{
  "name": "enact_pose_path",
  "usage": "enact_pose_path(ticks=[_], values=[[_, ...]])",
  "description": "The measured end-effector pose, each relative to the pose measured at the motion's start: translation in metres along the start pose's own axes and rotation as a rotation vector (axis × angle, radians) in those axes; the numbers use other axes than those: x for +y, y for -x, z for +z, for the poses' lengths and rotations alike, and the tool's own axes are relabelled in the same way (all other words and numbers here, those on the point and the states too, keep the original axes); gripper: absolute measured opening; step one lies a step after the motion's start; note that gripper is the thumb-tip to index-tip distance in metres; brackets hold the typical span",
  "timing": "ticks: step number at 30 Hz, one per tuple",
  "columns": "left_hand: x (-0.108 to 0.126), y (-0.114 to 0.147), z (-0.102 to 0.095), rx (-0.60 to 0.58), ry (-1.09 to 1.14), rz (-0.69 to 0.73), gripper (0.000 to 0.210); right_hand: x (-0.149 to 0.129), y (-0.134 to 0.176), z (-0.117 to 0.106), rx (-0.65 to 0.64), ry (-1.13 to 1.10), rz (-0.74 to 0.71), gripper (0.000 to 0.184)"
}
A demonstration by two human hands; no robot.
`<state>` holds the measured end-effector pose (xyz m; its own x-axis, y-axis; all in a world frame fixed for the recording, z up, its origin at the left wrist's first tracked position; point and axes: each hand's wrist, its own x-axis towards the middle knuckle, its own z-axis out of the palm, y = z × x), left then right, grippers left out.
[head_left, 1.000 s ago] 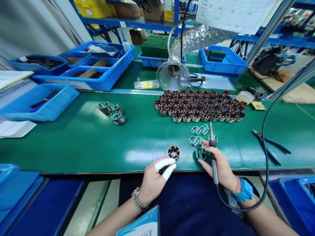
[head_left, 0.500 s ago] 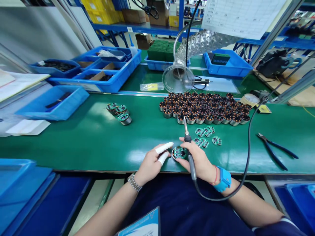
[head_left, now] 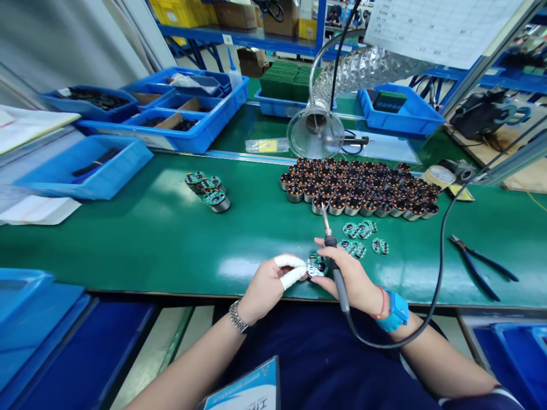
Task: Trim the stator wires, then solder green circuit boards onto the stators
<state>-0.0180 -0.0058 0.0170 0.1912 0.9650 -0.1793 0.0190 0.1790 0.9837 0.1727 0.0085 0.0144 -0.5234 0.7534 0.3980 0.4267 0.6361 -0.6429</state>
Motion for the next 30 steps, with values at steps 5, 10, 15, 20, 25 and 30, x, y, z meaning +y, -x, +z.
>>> enact_pose_path(ticks=[5, 10, 15, 20, 25, 30], values=[[0.001, -0.005, 0.003, -0.036, 0.192, -0.173, 0.016, -0.001, -0.003, -0.006, 0.005, 0.0, -0.033, 0.041], [0.005, -0.013, 0.001, -0.121, 0.208, -0.19, 0.02, -0.006, -0.018, -0.005, 0.023, 0.022, -0.141, 0.033], [0.004, -0.015, -0.002, -0.093, 0.119, -0.167, 0.021, -0.007, -0.022, -0.001, 0.006, 0.094, -0.202, 0.026], [0.0, -0.012, 0.0, -0.022, 0.137, -0.153, 0.019, -0.013, -0.015, 0.0, 0.033, 0.071, -0.133, 0.025], [-0.001, -0.011, 0.002, -0.028, 0.078, -0.138, 0.018, -0.026, -0.009, -0.013, 0.171, 0.041, -0.064, 0.019], [-0.002, -0.012, 0.002, -0.009, 0.061, -0.122, 0.016, -0.037, -0.003, -0.037, 0.169, 0.075, -0.076, 0.034]])
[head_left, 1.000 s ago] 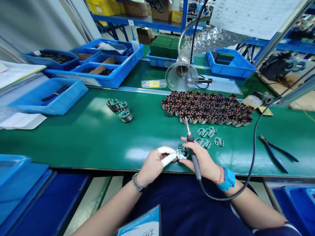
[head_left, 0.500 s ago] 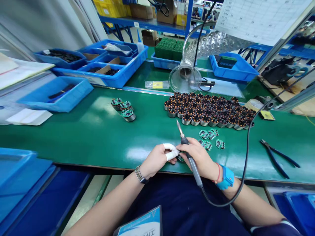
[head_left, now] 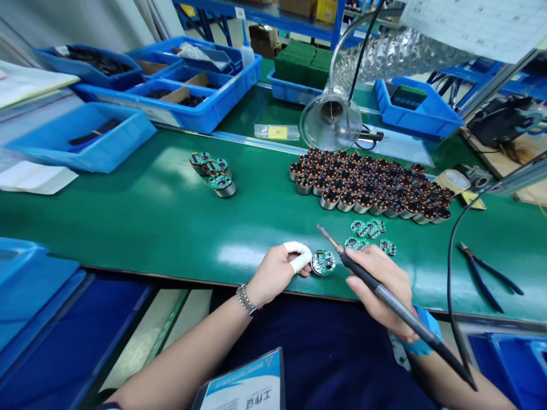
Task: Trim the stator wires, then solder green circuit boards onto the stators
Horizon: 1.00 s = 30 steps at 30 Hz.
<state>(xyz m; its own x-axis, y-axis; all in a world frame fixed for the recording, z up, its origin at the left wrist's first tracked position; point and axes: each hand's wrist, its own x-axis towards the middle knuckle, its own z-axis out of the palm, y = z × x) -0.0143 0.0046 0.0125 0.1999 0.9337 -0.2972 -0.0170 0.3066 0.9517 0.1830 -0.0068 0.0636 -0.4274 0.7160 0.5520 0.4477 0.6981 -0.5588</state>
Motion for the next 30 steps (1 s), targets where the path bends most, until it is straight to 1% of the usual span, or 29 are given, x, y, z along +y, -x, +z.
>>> enact_pose_path(ticks=[4, 7, 14, 25, 30], values=[[-0.001, 0.001, -0.0007, 0.005, 0.012, -0.011, 0.015, -0.0067, -0.0027, -0.0106, -0.048, -0.037, 0.034, 0.027], [-0.0008, 0.0012, -0.0006, 0.007, 0.011, -0.017, 0.016, -0.0091, -0.0054, -0.0106, -0.102, -0.072, 0.054, 0.024], [0.0012, -0.0003, 0.0004, 0.004, 0.033, -0.047, 0.014, -0.0076, -0.0063, -0.008, -0.165, -0.09, 0.079, 0.025], [0.0009, -0.0011, 0.0002, 0.001, 0.054, -0.051, 0.012, -0.0092, -0.0073, -0.0091, -0.205, -0.09, 0.062, 0.026], [0.0017, -0.0008, -0.0003, 0.001, 0.043, -0.053, 0.011, -0.0104, -0.0083, -0.0115, -0.176, -0.083, 0.064, 0.028]])
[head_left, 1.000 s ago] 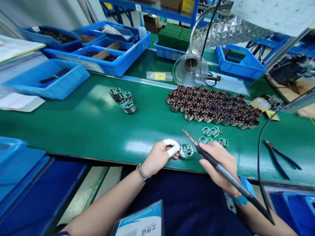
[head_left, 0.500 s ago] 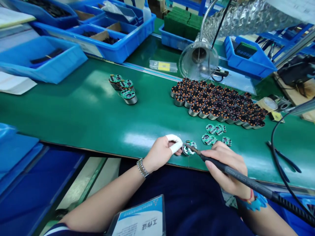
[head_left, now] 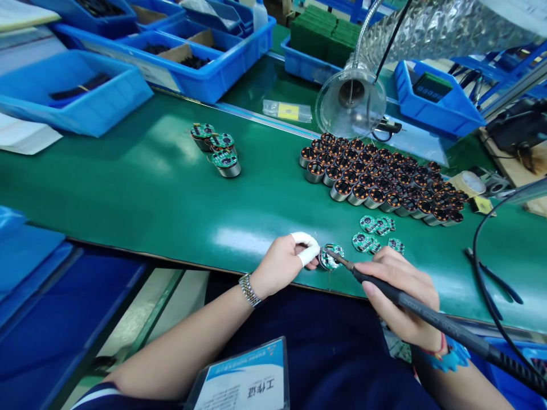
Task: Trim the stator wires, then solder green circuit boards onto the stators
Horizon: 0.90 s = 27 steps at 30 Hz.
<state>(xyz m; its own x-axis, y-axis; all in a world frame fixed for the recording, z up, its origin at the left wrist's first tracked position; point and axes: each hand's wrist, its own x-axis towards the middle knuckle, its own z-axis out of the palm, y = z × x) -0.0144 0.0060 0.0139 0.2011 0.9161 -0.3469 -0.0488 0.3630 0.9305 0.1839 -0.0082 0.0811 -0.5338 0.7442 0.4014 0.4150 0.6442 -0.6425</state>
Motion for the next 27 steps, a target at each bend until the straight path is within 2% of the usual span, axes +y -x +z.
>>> enact_pose_path(ticks=[7, 14, 22, 25, 27], values=[[0.001, 0.001, 0.0, 0.018, 0.025, -0.012, 0.01, 0.013, 0.009, 0.007, 0.091, -0.036, 0.029, 0.039], [0.001, 0.001, 0.002, 0.007, 0.015, -0.004, 0.011, 0.037, 0.013, 0.036, -0.074, 0.0, 0.071, 0.045], [0.0, -0.003, -0.009, -0.037, 0.105, -0.053, 0.017, 0.045, 0.009, 0.04, -0.075, -0.029, 0.05, 0.037], [0.003, -0.009, -0.011, -0.03, 0.107, -0.031, 0.017, 0.046, 0.01, 0.041, -0.058, -0.051, 0.046, 0.038], [0.005, -0.012, -0.01, -0.071, 0.085, 0.016, 0.015, 0.046, 0.011, 0.042, -0.038, -0.068, 0.041, 0.04]])
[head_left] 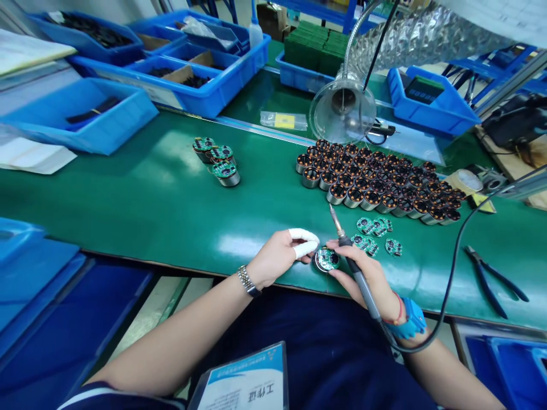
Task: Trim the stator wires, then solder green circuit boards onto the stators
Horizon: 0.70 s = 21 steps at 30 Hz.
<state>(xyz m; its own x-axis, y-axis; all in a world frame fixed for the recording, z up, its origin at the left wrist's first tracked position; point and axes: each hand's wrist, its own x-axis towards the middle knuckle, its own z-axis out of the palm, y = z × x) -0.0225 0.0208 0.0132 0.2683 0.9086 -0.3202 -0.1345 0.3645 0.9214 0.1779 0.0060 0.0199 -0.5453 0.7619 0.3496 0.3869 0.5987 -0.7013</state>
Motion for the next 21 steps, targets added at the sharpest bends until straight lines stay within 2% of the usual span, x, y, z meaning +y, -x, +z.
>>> enact_pose_path(ticks=[6, 9, 11, 13, 17, 21], values=[[0.011, -0.01, -0.007, -0.27, -0.302, 0.187, 0.01, 0.0, 0.001, 0.001, -0.002, -0.022, -0.012, 0.039], [0.019, -0.013, -0.015, -0.402, -0.408, 0.189, 0.012, 0.0, 0.0, 0.0, -0.023, -0.036, -0.012, 0.04], [0.024, -0.011, -0.018, -0.446, -0.447, 0.17, 0.011, 0.0, -0.002, -0.001, -0.04, -0.039, -0.018, 0.041], [0.027, -0.007, -0.018, -0.441, -0.519, 0.17, 0.01, -0.001, -0.003, -0.001, -0.053, -0.038, -0.028, 0.04], [0.028, 0.003, -0.012, -0.313, -0.698, 0.253, 0.011, -0.004, -0.003, -0.003, -0.048, -0.024, -0.028, 0.041], [0.025, 0.005, -0.011, -0.27, -0.667, 0.262, 0.013, -0.008, -0.002, -0.002, -0.006, 0.016, -0.104, 0.042]])
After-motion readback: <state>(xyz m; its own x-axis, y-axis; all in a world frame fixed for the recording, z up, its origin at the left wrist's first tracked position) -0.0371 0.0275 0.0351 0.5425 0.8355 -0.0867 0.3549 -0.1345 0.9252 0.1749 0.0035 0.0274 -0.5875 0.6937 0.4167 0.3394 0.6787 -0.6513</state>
